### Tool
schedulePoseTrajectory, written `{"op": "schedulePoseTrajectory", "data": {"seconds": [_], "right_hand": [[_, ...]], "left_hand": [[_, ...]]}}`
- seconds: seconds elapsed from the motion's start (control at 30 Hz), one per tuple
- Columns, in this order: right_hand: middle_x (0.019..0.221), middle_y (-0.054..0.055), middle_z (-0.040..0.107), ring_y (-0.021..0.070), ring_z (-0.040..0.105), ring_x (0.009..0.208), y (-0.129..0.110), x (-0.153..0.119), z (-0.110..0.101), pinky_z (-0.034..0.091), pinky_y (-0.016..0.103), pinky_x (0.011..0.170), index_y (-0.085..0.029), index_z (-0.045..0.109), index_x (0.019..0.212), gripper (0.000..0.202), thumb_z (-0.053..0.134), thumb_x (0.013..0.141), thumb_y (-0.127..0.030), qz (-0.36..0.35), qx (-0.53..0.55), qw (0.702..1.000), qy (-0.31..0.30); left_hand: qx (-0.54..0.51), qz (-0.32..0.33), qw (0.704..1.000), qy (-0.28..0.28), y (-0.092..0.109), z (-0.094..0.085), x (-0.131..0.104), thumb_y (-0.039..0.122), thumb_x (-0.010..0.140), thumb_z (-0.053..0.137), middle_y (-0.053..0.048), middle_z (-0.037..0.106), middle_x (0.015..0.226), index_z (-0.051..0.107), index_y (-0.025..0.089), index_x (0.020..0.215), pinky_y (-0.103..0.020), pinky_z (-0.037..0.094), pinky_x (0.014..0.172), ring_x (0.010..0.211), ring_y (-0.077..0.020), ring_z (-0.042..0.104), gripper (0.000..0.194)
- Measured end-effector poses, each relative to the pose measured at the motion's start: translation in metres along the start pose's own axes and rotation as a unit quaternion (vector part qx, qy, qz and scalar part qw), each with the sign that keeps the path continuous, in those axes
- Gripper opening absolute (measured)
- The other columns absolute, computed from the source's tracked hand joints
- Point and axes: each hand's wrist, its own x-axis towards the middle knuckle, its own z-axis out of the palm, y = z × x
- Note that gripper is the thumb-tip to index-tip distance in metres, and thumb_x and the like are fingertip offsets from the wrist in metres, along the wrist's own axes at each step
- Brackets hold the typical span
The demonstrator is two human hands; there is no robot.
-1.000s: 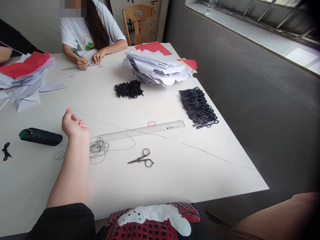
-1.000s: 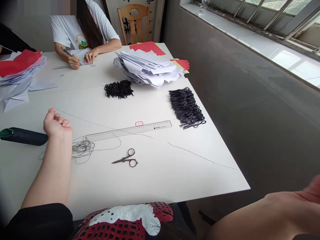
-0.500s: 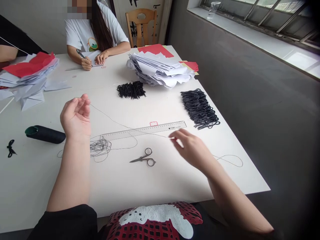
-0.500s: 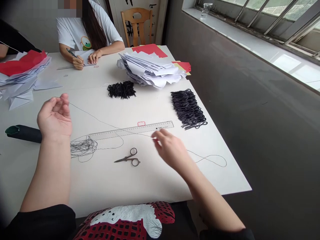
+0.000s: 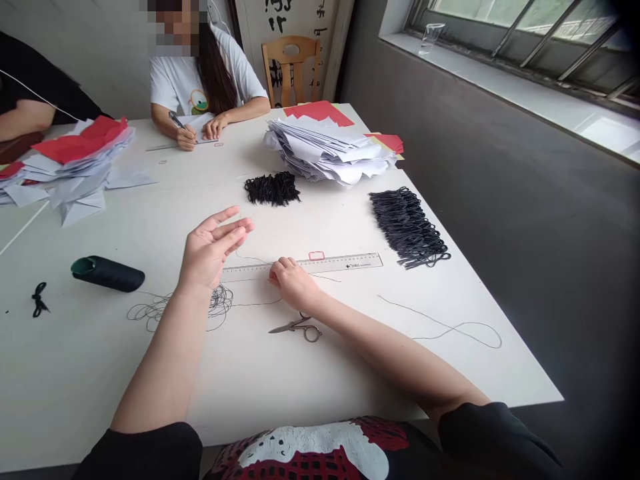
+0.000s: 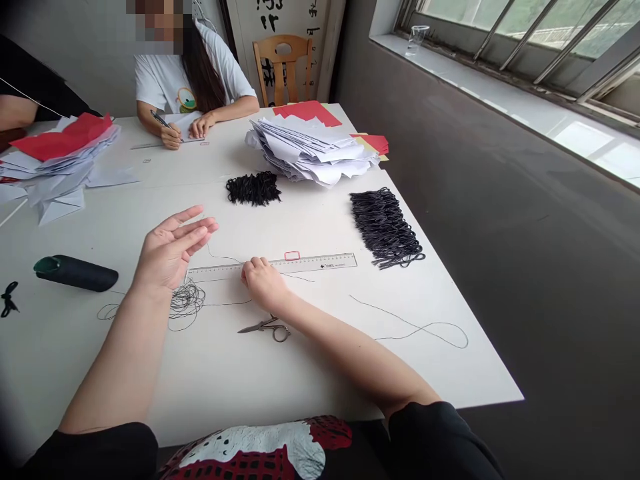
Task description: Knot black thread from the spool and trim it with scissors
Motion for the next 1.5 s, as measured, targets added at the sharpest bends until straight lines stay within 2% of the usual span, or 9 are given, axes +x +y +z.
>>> {"op": "schedulePoseTrajectory", "data": {"seconds": [0.13,0.27,0.47,0.63,0.83,0.97,1.07,1.33,1.5], "right_hand": [[0.092,0.004,0.064,0.0133,0.057,0.078,0.007,-0.021,-0.015,0.047,0.028,0.072,-0.019,0.054,0.089,0.009,0.047,0.094,-0.018,0.005,0.153,0.986,0.068],[0.082,0.001,0.067,0.0146,0.062,0.079,0.016,-0.042,-0.027,0.048,0.032,0.077,-0.020,0.060,0.093,0.015,0.064,0.084,-0.031,0.058,0.394,0.900,0.179],[0.080,0.002,0.067,0.0159,0.061,0.078,0.030,-0.058,-0.032,0.049,0.036,0.082,-0.020,0.067,0.103,0.043,0.079,0.069,-0.043,0.147,0.543,0.794,0.230],[0.075,0.003,0.066,0.0147,0.058,0.074,0.035,-0.061,-0.032,0.048,0.034,0.079,-0.018,0.070,0.080,0.028,0.076,0.072,-0.044,0.167,0.544,0.790,0.226],[0.070,0.000,0.060,0.0116,0.050,0.064,0.031,-0.063,-0.031,0.044,0.029,0.067,-0.019,0.067,0.073,0.027,0.076,0.071,-0.045,0.175,0.541,0.794,0.213],[0.070,0.000,0.061,0.0123,0.053,0.065,0.026,-0.064,-0.029,0.045,0.030,0.068,-0.019,0.064,0.075,0.028,0.076,0.072,-0.044,0.154,0.585,0.773,0.190],[0.076,0.001,0.062,0.0127,0.056,0.069,0.026,-0.064,-0.030,0.045,0.029,0.068,-0.020,0.063,0.076,0.026,0.074,0.073,-0.044,0.152,0.584,0.772,0.200],[0.067,-0.001,0.054,0.0119,0.045,0.064,0.029,-0.064,-0.031,0.041,0.027,0.064,-0.021,0.063,0.077,0.028,0.073,0.074,-0.046,0.181,0.553,0.788,0.201],[0.062,-0.002,0.053,0.0119,0.046,0.063,0.030,-0.063,-0.024,0.041,0.028,0.066,-0.020,0.066,0.075,0.027,0.076,0.070,-0.045,0.199,0.585,0.764,0.187]], "left_hand": [[0.029,-0.045,0.998,-0.018,-0.014,0.013,-0.004,0.022,0.061,0.084,-0.009,0.075,0.091,0.064,0.015,0.098,-0.022,0.054,0.067,0.083,-0.0176,0.072,0.043],[0.087,-0.082,0.990,-0.072,-0.034,0.028,-0.013,0.034,0.066,0.082,-0.010,0.075,0.098,0.060,0.017,0.101,-0.018,0.036,0.037,0.040,-0.0040,0.051,0.045],[0.128,-0.092,0.982,-0.107,-0.072,0.050,-0.033,0.044,0.070,0.077,-0.011,0.075,0.101,0.065,0.017,0.098,-0.022,0.029,0.032,0.036,-0.0038,0.041,0.040],[0.184,-0.054,0.975,-0.111,-0.091,0.055,-0.048,0.046,0.080,0.068,-0.008,0.075,0.087,0.073,0.019,0.083,-0.027,0.045,0.049,0.065,-0.0175,0.064,0.028],[0.293,0.196,0.936,-0.029,-0.093,0.060,-0.061,0.035,0.084,0.064,-0.007,0.067,0.106,0.070,0.024,0.078,-0.043,0.040,0.100,0.109,-0.0251,0.056,0.014],[0.138,0.060,0.983,-0.110,-0.095,0.066,-0.066,0.041,0.090,0.054,-0.003,0.064,0.083,0.057,0.023,0.080,-0.034,0.050,0.078,0.079,-0.0181,0.062,0.021],[0.086,-0.043,0.985,-0.145,-0.097,0.067,-0.066,0.046,0.087,0.057,0.001,0.055,0.065,0.056,0.022,0.078,-0.026,0.040,0.051,0.054,-0.0122,0.050,0.026],[0.089,-0.066,0.989,-0.100,-0.096,0.060,-0.060,0.043,0.081,0.066,0.003,0.049,0.053,0.072,0.023,0.079,-0.027,0.029,0.046,0.047,-0.0109,0.038,0.020],[0.102,-0.065,0.988,-0.099,-0.095,0.060,-0.059,0.042,0.078,0.069,0.003,0.048,0.049,0.075,0.024,0.075,-0.028,0.031,0.047,0.047,-0.0117,0.039,0.019]]}}
